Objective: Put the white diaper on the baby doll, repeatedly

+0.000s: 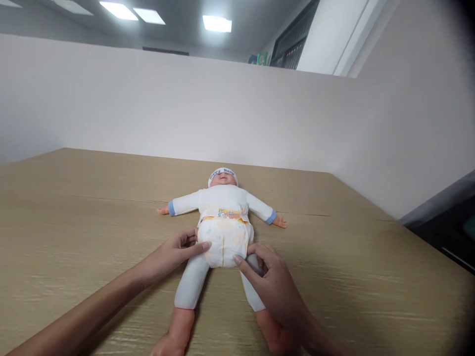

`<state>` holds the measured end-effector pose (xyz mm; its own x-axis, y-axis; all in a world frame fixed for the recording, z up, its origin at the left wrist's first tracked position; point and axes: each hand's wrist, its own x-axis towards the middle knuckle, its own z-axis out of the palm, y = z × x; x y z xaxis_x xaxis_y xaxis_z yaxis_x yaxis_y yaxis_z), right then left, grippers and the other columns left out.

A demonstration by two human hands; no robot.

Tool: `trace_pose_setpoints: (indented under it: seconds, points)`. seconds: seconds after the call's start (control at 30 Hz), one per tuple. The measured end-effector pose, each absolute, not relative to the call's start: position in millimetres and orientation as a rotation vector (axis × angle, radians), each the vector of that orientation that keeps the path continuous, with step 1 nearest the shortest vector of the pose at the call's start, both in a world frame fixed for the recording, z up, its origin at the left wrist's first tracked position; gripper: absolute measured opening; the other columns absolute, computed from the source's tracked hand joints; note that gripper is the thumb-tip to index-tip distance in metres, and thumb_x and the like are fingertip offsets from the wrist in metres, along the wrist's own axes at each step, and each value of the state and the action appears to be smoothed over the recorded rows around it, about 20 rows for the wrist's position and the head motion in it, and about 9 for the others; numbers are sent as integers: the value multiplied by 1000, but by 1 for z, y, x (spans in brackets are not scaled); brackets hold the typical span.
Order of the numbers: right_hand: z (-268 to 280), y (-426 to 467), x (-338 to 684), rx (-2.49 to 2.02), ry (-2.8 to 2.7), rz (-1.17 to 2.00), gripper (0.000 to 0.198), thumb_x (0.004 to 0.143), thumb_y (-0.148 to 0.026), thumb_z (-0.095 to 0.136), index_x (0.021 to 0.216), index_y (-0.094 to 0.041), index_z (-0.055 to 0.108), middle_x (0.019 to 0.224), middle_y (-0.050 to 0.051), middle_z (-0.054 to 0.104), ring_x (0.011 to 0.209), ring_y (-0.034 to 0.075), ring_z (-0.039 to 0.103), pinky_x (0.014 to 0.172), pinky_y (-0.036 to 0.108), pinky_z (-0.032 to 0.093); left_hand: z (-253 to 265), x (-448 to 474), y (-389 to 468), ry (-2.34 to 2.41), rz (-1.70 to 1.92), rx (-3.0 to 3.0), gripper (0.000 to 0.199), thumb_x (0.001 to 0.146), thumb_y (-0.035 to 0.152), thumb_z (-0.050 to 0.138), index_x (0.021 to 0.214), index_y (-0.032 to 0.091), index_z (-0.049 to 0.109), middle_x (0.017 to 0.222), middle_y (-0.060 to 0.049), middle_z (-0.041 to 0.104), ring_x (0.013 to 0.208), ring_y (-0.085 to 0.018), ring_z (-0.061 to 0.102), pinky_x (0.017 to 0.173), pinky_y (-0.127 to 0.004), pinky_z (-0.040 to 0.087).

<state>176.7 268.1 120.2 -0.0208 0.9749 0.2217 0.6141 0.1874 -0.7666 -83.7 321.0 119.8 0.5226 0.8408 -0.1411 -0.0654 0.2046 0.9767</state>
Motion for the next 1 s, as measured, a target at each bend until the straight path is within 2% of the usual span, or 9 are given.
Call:
trace_pose_setpoints:
  seconds: [0.13, 0.3, 0.47, 0.6, 0.8, 0.9, 0.97, 1.0]
  points:
    - [117, 270, 178, -1470, -1698, 574, 26, 97, -48, 71, 87, -23, 74, 102, 6, 64, 93, 24, 62, 82, 38, 49, 117, -83, 322, 828, 748, 1209, 55, 94, 52, 80, 138, 19, 71, 139, -13, 76, 126, -32, 71, 111, -43, 54]
    - [117, 274, 183, -1474, -1776, 601, 27, 96, -47, 71, 85, -23, 75, 88, 1, 58, 72, 17, 56, 67, 33, 45, 113, -82, 324, 792, 760, 1221, 50, 93, 55, 80, 127, 18, 75, 128, -13, 79, 116, -31, 72, 101, -41, 56]
    - [118, 276, 188, -1461, -1849, 504, 26, 96, -43, 71, 80, -22, 75, 73, -3, 48, 63, 15, 48, 61, 31, 38, 109, -81, 324, 836, 811, 1209, 45, 89, 57, 83, 106, 16, 74, 102, -9, 80, 94, -24, 72, 83, -32, 55]
    - [118, 277, 189, -1419, -1883, 369, 27, 97, -42, 70, 80, -22, 73, 69, -5, 45, 60, 14, 45, 60, 30, 36, 105, -79, 319, 879, 911, 1197, 47, 88, 56, 85, 108, 17, 70, 96, -6, 79, 89, -20, 71, 79, -28, 53]
    - [120, 278, 193, -1305, -1873, 205, 28, 102, -36, 62, 77, -24, 65, 65, -5, 45, 59, 15, 47, 60, 30, 38, 106, -79, 312, 1029, 1003, 1227, 55, 86, 63, 81, 116, 20, 64, 100, -7, 79, 93, -25, 72, 80, -34, 55]
    - [120, 282, 197, -1226, -1836, 75, 21, 103, -34, 61, 84, -24, 62, 76, -1, 59, 70, 19, 57, 69, 33, 47, 106, -81, 309, 1176, 1129, 1466, 42, 98, 61, 69, 110, 21, 67, 105, -8, 77, 102, -26, 71, 90, -39, 55]
    - [118, 286, 200, -1168, -1830, -2, 9, 103, -33, 62, 102, -25, 65, 99, 5, 70, 94, 25, 66, 88, 39, 53, 103, -84, 311, 1233, 1261, 1687, 34, 105, 54, 61, 109, 22, 67, 110, -8, 75, 107, -26, 69, 96, -42, 53]
    - [117, 289, 202, -1148, -1841, -14, 16, 103, -34, 62, 116, -25, 66, 114, 8, 72, 110, 28, 67, 100, 44, 52, 100, -85, 313, 1232, 1329, 1805, 30, 107, 51, 58, 114, 22, 67, 116, -9, 74, 111, -27, 68, 101, -44, 52]
